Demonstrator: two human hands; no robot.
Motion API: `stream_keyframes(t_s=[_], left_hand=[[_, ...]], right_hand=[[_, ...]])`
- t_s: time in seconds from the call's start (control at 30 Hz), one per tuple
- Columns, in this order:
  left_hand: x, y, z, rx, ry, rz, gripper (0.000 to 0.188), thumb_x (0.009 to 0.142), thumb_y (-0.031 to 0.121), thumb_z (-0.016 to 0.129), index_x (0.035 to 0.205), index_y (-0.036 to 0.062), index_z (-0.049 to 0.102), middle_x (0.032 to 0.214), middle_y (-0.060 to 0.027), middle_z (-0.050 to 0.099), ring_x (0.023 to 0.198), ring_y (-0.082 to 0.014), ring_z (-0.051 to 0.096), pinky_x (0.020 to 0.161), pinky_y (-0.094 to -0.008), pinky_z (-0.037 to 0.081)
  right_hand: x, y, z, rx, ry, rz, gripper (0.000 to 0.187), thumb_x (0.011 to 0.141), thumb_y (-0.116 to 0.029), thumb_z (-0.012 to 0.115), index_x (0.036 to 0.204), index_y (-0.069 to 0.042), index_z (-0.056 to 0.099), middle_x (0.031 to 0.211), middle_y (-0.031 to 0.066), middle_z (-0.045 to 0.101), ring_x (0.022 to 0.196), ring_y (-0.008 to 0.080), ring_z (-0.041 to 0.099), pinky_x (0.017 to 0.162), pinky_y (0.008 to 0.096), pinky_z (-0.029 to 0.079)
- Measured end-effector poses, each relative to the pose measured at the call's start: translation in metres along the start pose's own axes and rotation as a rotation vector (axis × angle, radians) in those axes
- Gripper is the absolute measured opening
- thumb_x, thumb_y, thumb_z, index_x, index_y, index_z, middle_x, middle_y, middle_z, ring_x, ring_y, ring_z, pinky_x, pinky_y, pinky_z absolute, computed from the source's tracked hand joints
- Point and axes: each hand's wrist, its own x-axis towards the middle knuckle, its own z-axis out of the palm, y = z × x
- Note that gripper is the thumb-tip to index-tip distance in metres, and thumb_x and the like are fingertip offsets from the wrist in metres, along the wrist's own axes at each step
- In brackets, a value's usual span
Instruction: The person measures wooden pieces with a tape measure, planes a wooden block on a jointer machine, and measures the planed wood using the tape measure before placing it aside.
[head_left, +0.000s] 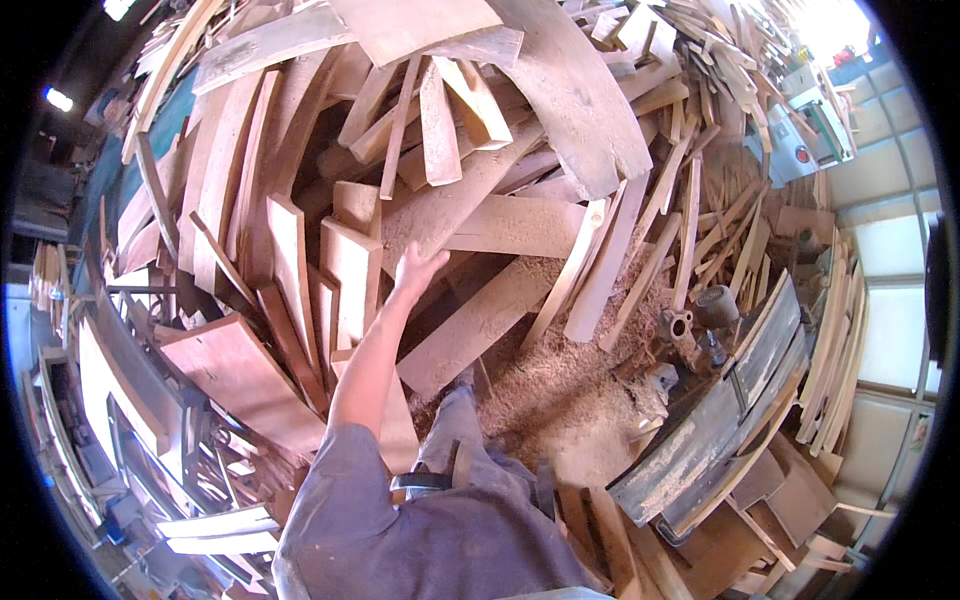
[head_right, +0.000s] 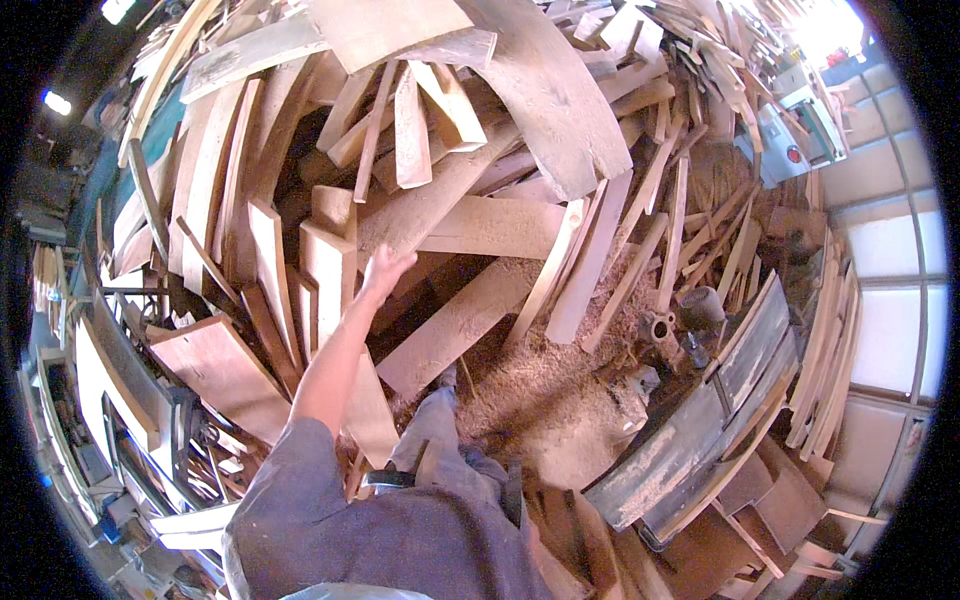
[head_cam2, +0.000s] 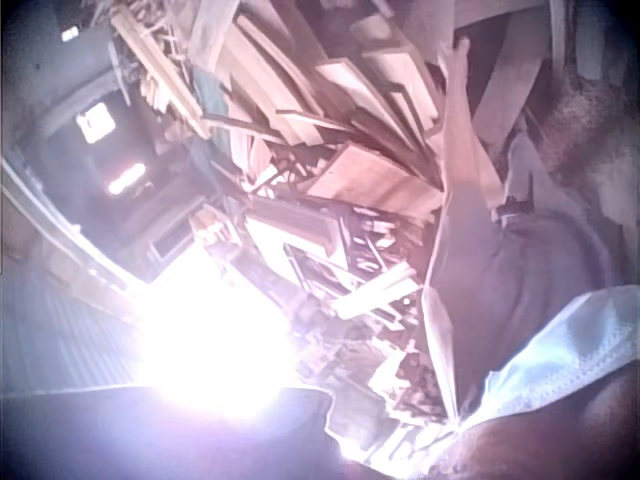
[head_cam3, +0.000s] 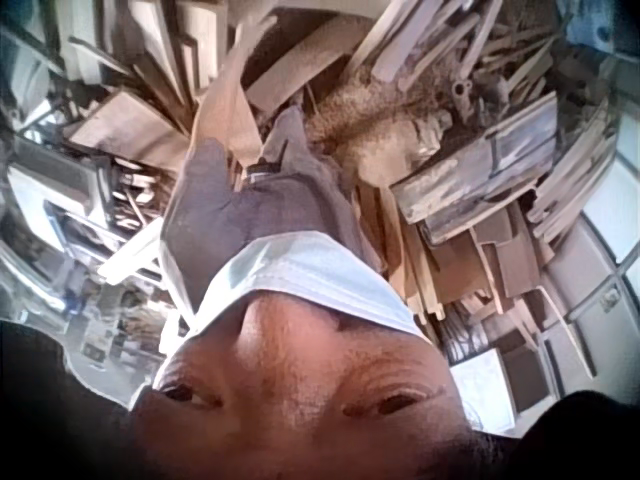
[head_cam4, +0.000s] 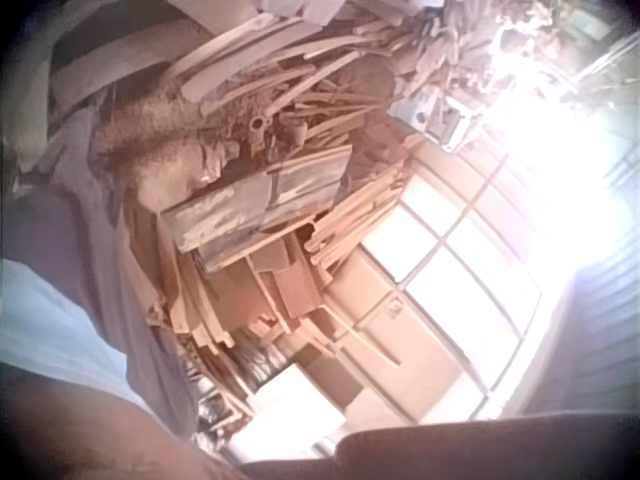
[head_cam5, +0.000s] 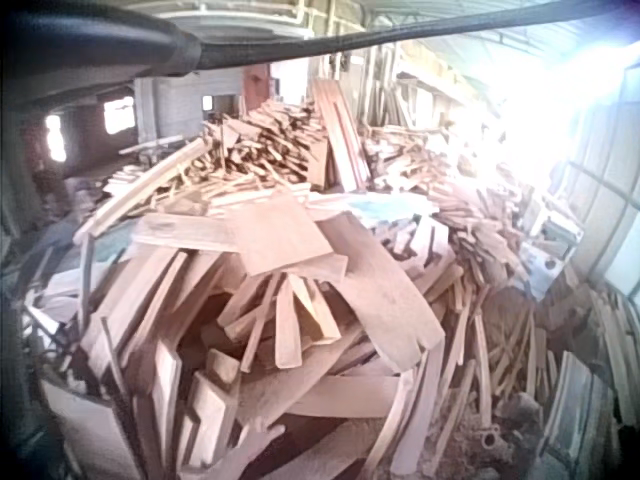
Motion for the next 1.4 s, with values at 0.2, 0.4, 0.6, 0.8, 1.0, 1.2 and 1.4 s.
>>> stream_keyframes(t_s=[0.2,0.4,0.6,0.8,1.0,1.2,1.4], left_hand=[[0.127,0.080,-0.007,0.195,0.244,0.086,0.108,0.069,0.065,0.080,0.141,-0.0065,0.043,0.145,-0.0297,0.047,0.133,-0.0402,0.050,0.112,-0.0472,0.041],[0.208,0.091,-0.004,0.162,0.192,0.010,0.112,0.062,0.066,0.085,0.133,-0.0100,0.045,0.136,-0.0312,0.053,0.127,-0.0416,0.055,0.108,-0.0449,0.045],[0.199,0.131,0.037,0.859,0.602,0.652,0.077,0.076,0.034,0.079,0.133,-0.0055,0.046,0.144,-0.0336,0.040,0.140,-0.0395,0.039,0.114,-0.0499,0.035],[0.230,0.153,0.090,0.137,0.162,0.130,0.080,0.074,0.043,0.083,0.124,-0.0111,0.053,0.129,-0.0329,0.060,0.120,-0.0395,0.061,0.105,-0.0420,0.047],[0.304,0.124,0.111,-0.415,0.244,-0.075,0.073,0.073,0.041,0.088,0.115,-0.0151,0.065,0.120,-0.0230,0.068,0.111,-0.0300,0.064,0.099,-0.0419,0.048],[0.329,0.112,0.099,-0.598,0.068,-0.001,0.088,0.073,0.034,0.090,0.134,-0.0151,0.049,0.128,-0.0208,0.063,0.114,-0.0318,0.064,0.101,-0.0498,0.047],[0.233,0.140,0.121,-0.781,0.005,0.030,0.070,0.079,0.023,0.085,0.131,-0.0111,0.054,0.127,-0.0201,0.061,0.114,-0.0298,0.062,0.091,-0.0397,0.059]], right_hand=[[-0.019,-0.004,0.003,-0.004,-0.022,0.080,0.040,0.088,-0.030,0.066,0.116,-0.002,0.071,0.102,0.0184,0.074,0.097,0.0299,0.071,0.086,0.0430,0.052],[-0.035,0.002,0.013,0.016,-0.047,0.137,0.040,0.088,-0.029,0.065,0.116,-0.002,0.071,0.101,0.0183,0.075,0.097,0.0300,0.071,0.086,0.0432,0.052],[-0.048,0.005,0.023,0.043,-0.048,0.180,0.039,0.088,-0.029,0.065,0.116,-0.001,0.071,0.100,0.0182,0.075,0.097,0.0301,0.071,0.086,0.0433,0.052],[-0.054,0.000,0.029,0.046,-0.049,0.229,0.039,0.088,-0.028,0.064,0.116,-0.001,0.071,0.100,0.0181,0.075,0.096,0.0303,0.071,0.086,0.0434,0.052],[-0.047,-0.008,0.030,0.057,-0.046,0.269,0.038,0.089,-0.028,0.064,0.116,-0.001,0.070,0.099,0.0180,0.075,0.096,0.0304,0.071,0.086,0.0436,0.052],[-0.029,-0.010,0.027,0.063,-0.051,0.283,0.038,0.089,-0.027,0.063,0.116,-0.001,0.070,0.099,0.0179,0.075,0.096,0.0305,0.071,0.086,0.0437,0.052],[-0.049,0.016,0.025,0.033,-0.012,0.238,0.038,0.089,-0.027,0.063,0.115,-0.001,0.070,0.098,0.0178,0.075,0.096,0.0306,0.071,0.086,0.0439,0.052]])
